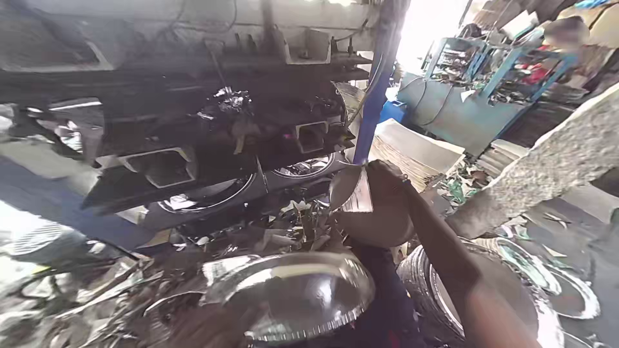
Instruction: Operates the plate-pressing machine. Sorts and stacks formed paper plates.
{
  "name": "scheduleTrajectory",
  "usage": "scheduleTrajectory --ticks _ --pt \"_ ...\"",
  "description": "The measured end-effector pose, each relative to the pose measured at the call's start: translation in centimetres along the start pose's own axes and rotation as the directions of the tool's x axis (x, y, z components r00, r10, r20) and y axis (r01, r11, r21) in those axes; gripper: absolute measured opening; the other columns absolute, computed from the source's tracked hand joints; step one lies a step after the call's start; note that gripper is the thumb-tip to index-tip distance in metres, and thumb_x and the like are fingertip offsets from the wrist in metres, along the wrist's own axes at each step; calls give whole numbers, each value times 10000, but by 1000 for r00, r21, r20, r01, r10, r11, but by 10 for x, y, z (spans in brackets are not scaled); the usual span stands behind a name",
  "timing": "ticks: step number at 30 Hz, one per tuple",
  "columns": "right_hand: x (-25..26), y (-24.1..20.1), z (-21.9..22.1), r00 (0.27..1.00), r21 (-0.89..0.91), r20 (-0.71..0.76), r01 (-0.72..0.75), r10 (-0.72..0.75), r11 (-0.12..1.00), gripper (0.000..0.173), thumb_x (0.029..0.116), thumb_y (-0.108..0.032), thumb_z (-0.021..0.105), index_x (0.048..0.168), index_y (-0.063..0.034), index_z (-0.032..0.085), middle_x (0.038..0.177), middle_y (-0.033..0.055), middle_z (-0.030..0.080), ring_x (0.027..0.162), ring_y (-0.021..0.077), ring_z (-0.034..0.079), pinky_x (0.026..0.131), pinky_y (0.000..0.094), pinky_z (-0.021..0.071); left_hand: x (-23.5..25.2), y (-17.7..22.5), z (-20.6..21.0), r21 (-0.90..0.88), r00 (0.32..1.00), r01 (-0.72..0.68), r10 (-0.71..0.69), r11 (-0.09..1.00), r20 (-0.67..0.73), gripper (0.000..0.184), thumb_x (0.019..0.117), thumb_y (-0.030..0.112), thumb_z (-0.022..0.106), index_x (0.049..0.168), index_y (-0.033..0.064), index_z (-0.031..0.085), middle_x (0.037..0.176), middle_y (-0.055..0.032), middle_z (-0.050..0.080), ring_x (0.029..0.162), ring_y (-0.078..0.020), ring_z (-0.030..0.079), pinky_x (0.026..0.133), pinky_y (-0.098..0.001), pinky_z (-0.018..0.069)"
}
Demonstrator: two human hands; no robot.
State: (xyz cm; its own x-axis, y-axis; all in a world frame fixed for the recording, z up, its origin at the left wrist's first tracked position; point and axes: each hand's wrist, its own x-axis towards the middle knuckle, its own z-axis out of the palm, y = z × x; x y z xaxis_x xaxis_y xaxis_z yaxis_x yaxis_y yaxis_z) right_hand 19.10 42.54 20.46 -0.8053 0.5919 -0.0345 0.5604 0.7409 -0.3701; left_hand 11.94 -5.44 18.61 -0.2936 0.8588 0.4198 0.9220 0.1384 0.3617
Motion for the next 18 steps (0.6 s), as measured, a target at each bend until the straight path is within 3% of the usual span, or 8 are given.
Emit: scheduleTrajectory --ticks 1,2,6,9,11,14,16,18 --pt "9 -7 -5 999 40 -21 45 -45 998 353 1060 -278 534 1084 36 693 1068 237 694 1003 378 672 882 569 515 -3 1 3 -30 999 -25 25 999 20 183 941 70 632 1051 58 777 949 -161 749 951 -349 701 946 -513 518" --pt "11 -18 -11 996 6 -46 71 -71 997 344 1048 -277 563 1096 36 698 1082 254 698 1025 412 676 893 611 512 -5 4 6 -60 998 -43 46 997 40 185 955 77 618 1037 78 783 944 -146 751 958 -331 702 963 -507 513" --pt "10 -77 -15 882 -114 -341 303 -324 946 268 1004 -314 632 1145 -108 729 1030 174 737 975 387 708 824 621 543 4 24 12 -143 993 -95 104 985 60 166 965 103 651 1054 163 778 898 -86 741 957 -260 687 951 -428 513" --pt "-4 -137 -12 763 108 -188 642 -618 759 250 995 -314 637 1056 -108 764 961 86 745 904 240 711 825 520 575 11 32 22 -157 995 -81 88 984 37 182 964 137 658 1096 187 774 927 -58 753 942 -216 691 930 -398 520" --pt "-26 -170 -9 694 166 0 710 -720 684 253 1009 -262 640 1088 -55 761 997 133 743 946 278 707 867 532 553 14 41 32 -175 998 -66 68 982 4 223 956 113 643 1122 179 775 907 -70 754 896 -220 703 880 -395 545" --pt "-48 -190 8 732 -132 128 681 -669 720 250 1029 -240 583 1019 -36 728 932 168 718 908 349 699 765 543 538 13 56 52 -259 998 -64 59 964 -29 212 992 137 615 1153 170 748 942 -58 753 922 -173 711 880 -331 559" --pt "-53 -190 18 795 -256 167 607 -584 753 256 1047 -201 554 1070 3 707 994 209 705 954 392 691 787 563 537 10 63 66 -303 997 -73 62 950 -44 232 952 80 626 1138 133 755 954 -73 765 931 -184 729 874 -325 577" --pt "-54 -182 23 806 -348 44 567 -591 747 209 1036 -156 558 1041 -21 717 925 188 706 868 375 701 707 543 551 9 68 77 -325 996 -80 63 942 -61 202 958 86 635 1115 133 753 929 -69 755 898 -186 722 836 -319 576"
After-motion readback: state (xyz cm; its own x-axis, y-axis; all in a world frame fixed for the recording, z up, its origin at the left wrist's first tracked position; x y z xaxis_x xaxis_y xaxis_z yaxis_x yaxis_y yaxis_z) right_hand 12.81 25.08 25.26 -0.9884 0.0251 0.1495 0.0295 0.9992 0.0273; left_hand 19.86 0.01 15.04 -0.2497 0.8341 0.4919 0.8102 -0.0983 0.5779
